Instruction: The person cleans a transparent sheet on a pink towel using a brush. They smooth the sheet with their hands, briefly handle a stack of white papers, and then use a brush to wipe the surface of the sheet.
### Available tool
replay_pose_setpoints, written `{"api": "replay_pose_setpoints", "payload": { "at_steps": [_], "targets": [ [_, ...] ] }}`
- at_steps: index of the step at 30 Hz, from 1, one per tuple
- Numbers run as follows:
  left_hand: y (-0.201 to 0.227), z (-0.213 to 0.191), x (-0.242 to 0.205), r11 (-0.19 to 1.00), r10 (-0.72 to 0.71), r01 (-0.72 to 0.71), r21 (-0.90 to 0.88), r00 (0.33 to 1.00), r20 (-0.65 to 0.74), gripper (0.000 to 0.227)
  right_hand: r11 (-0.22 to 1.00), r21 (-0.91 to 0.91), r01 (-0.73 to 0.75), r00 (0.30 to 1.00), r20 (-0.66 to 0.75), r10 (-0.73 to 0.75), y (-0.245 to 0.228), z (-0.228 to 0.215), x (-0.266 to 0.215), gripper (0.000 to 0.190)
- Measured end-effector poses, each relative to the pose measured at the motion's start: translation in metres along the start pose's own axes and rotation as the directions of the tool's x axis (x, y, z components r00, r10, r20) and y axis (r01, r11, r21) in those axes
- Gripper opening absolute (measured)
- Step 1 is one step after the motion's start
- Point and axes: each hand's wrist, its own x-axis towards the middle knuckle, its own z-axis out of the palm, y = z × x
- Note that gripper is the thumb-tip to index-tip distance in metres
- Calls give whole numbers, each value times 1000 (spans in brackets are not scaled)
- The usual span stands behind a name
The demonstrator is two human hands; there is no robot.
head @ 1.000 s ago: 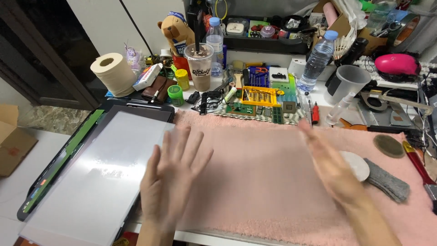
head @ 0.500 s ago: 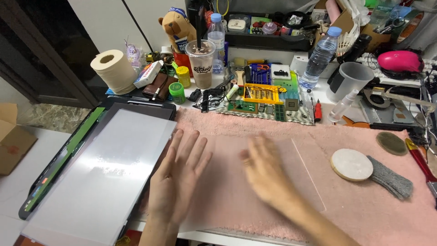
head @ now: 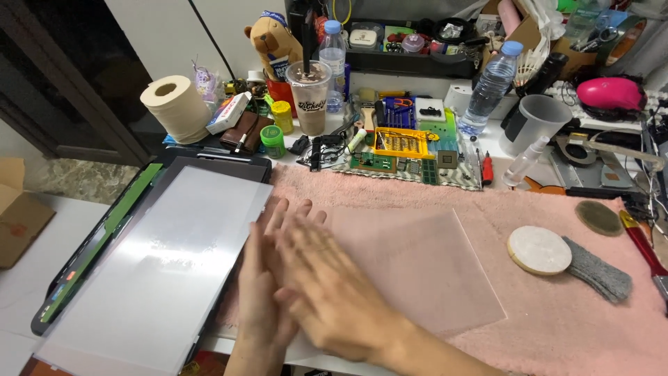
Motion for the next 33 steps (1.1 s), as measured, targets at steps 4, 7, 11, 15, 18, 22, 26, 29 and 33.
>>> {"api": "replay_pose_setpoints", "payload": {
  "at_steps": [4,7,11,15,18,22,26,29,33],
  "targets": [
    [-18,-58,6,978,183,-143,-150,936,302,50,975,-140,-171,984,-82,161,38,-15,-31,71],
    [-16,-52,3,972,198,-139,-189,919,342,46,897,-158,-412,911,-74,405,77,-29,-73,70],
    [-17,-57,5,972,201,-144,-187,919,338,45,722,-269,-637,756,-35,654,135,-36,-127,76],
    [-18,-60,7,976,191,-150,-155,936,295,45,627,-151,-765,642,-95,761,118,-32,-130,78],
    [-6,-21,2,995,103,-103,19,994,-23,54,695,-297,-655,754,-193,628,120,15,-125,74],
    [-1,11,-2,988,13,50,144,913,-407,66,756,-588,-288,947,-293,133,50,65,-77,86],
    [1,0,1,983,-10,96,159,881,-473,65,932,-353,77,957,-235,-168,-26,65,-45,64],
    [1,-43,8,982,28,35,184,944,-329,75,840,-536,80,929,-266,-258,-14,50,-65,53],
    [18,-16,7,992,117,-117,-50,993,-5,50,952,-115,-284,959,-16,284,34,-11,-119,83]
  ]
}}
